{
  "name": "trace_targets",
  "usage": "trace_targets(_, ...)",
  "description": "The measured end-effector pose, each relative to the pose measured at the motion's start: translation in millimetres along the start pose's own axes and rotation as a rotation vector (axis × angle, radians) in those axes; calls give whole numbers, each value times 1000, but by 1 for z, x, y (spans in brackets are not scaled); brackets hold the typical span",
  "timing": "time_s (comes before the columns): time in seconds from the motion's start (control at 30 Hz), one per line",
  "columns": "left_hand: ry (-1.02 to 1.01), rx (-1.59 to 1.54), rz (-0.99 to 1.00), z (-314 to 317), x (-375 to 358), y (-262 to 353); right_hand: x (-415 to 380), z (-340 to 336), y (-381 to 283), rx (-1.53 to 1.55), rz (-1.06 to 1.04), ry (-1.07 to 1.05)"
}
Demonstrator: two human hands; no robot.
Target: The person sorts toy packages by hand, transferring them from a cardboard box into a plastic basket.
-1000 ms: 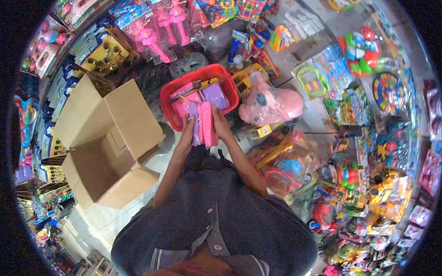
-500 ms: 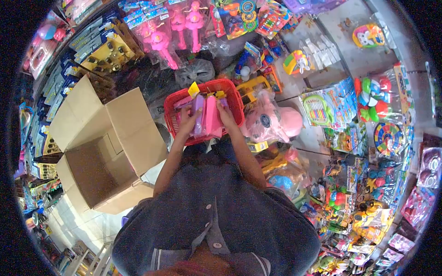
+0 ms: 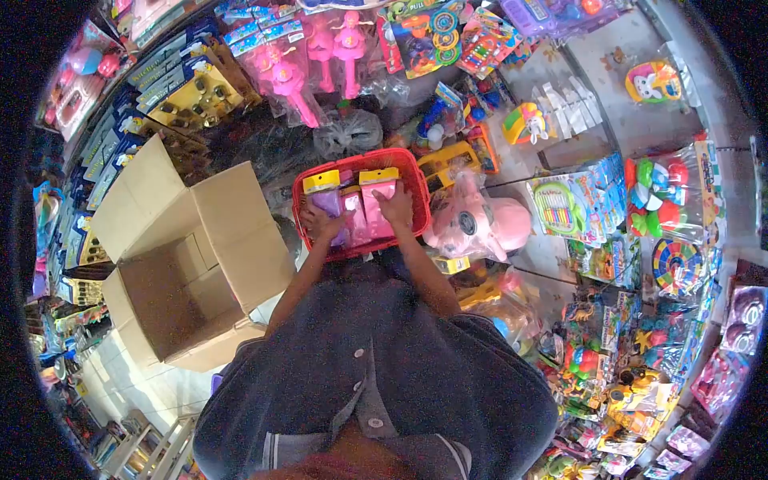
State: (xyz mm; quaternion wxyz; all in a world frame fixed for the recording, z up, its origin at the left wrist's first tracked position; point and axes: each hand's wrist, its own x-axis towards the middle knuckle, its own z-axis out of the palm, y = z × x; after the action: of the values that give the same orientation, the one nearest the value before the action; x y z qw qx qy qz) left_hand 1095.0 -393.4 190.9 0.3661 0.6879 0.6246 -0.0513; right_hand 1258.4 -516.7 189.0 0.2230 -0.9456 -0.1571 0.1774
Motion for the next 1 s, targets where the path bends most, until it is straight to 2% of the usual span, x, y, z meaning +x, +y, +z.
trace_targets(0.1, -26, 48, -14, -3, -5, 6, -6, -9, -9, -127, 12, 5)
trace_targets(0.3, -2, 40, 26, 3, -4, -10, -7, -9, -11, -164, 45, 15)
trace_targets(0.5, -126, 0, -11, 12, 4, -11, -10, -17, -15, -115, 42, -45)
trace_targets(0.6, -97, -209, 109, 80, 51, -51, -10, -11, -11, -150, 26, 47)
trace_targets(0.7, -302, -361, 217, 42, 22, -26, -9, -1, -4, -167, 12, 97)
trace_targets(0.93, -46, -133, 216, 32, 7, -16, -7, -6, -4, -154, 31, 8)
trace_targets(1.0, -79, -13, 119, 7, 0, -5, -10, -7, -4, -136, 26, -11)
